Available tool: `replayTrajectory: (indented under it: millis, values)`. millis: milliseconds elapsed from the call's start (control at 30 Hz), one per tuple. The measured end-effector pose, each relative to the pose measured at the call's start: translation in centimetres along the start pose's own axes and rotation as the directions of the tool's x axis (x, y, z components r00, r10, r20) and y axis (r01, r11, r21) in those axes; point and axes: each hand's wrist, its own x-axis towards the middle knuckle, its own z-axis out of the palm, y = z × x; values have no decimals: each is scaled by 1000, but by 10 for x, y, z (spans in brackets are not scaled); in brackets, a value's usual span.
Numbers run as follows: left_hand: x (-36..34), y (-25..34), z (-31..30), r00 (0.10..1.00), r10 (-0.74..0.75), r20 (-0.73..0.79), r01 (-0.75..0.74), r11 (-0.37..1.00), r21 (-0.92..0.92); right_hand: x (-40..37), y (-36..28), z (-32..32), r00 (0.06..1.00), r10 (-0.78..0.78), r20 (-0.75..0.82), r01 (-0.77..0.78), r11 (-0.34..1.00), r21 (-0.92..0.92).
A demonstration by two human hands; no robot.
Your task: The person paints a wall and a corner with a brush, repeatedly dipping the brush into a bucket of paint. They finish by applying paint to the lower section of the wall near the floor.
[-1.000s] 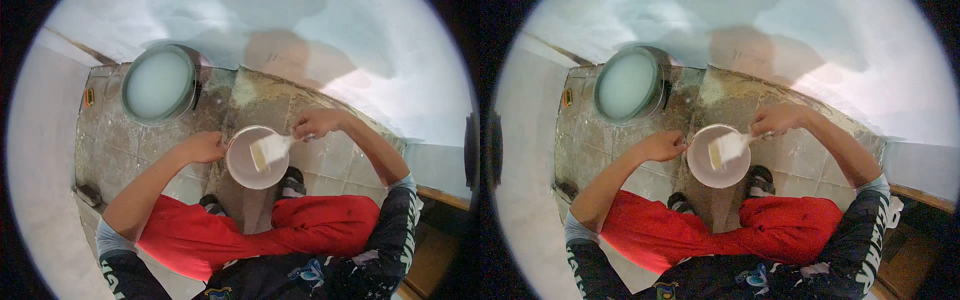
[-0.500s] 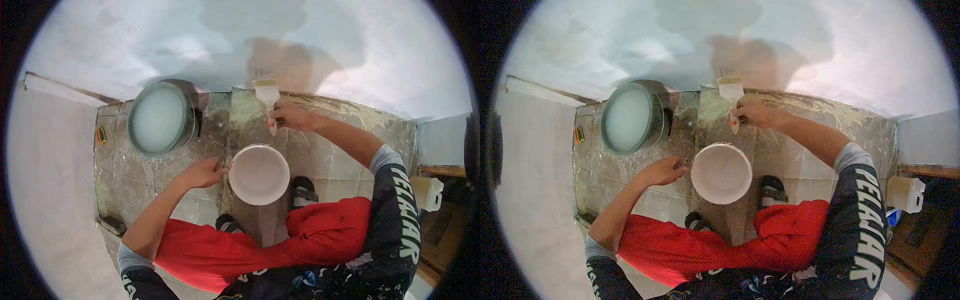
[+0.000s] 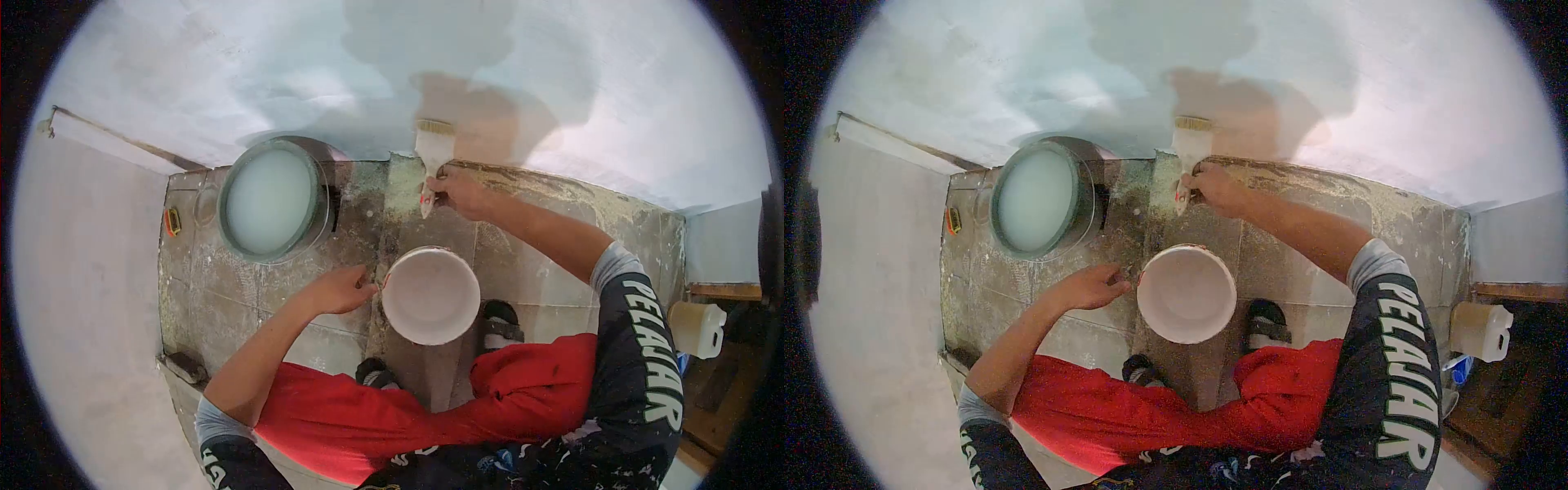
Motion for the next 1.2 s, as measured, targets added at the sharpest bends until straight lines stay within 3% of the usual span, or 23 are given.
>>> replayTrajectory:
  millis: [133, 200, 300, 433, 633, 700, 933, 1000, 1033, 1100, 1200]
  values:
    - [2, 5, -2, 999, 20, 28, -20, 1000, 1, -3, 13, -3, 997, 60, 39, -60, 998, 12]
    - [5, 4, -1, 997, -25, 71, 26, 1000, -13, 2, 22, -8, 982, 186, -1, -185, 977, -108]
    - [-2, 12, -4, 999, -9, 33, 7, 999, 51, 13, 30, -13, 973, 231, 24, -231, 973, -18]
    - [-4, 11, -5, 996, -39, 76, 39, 999, 10, 26, 22, -12, 973, 226, -36, -226, 974, 13]
    - [-3, 6, -4, 998, -51, 47, 50, 998, 24, 17, -7, 9, 995, 80, -66, -79, 997, 20]
    - [-2, 7, -4, 997, -46, 67, 46, 999, -2, 9, -7, 13, 997, -13, 72, 14, 1000, -16]
    - [4, 4, 0, 1000, 20, 13, -20, 1000, 15, 14, 26, -1, 988, 140, -71, -145, 986, -81]
    - [0, 8, -2, 999, -13, 34, 14, 1000, -26, 38, 49, -26, 974, 217, 65, -194, 947, -256]
    - [0, 7, -2, 999, -12, 30, 13, 1000, -26, 37, 44, -25, 974, 215, 65, -192, 947, -258]
    - [0, 3, 0, 999, 7, 34, -6, 999, -35, 35, 35, -22, 984, 177, -8, -177, 982, -67]
    - [6, -8, 7, 1000, 21, -9, -21, 1000, 9, 23, 3, -5, 990, 127, -65, -122, 989, 78]
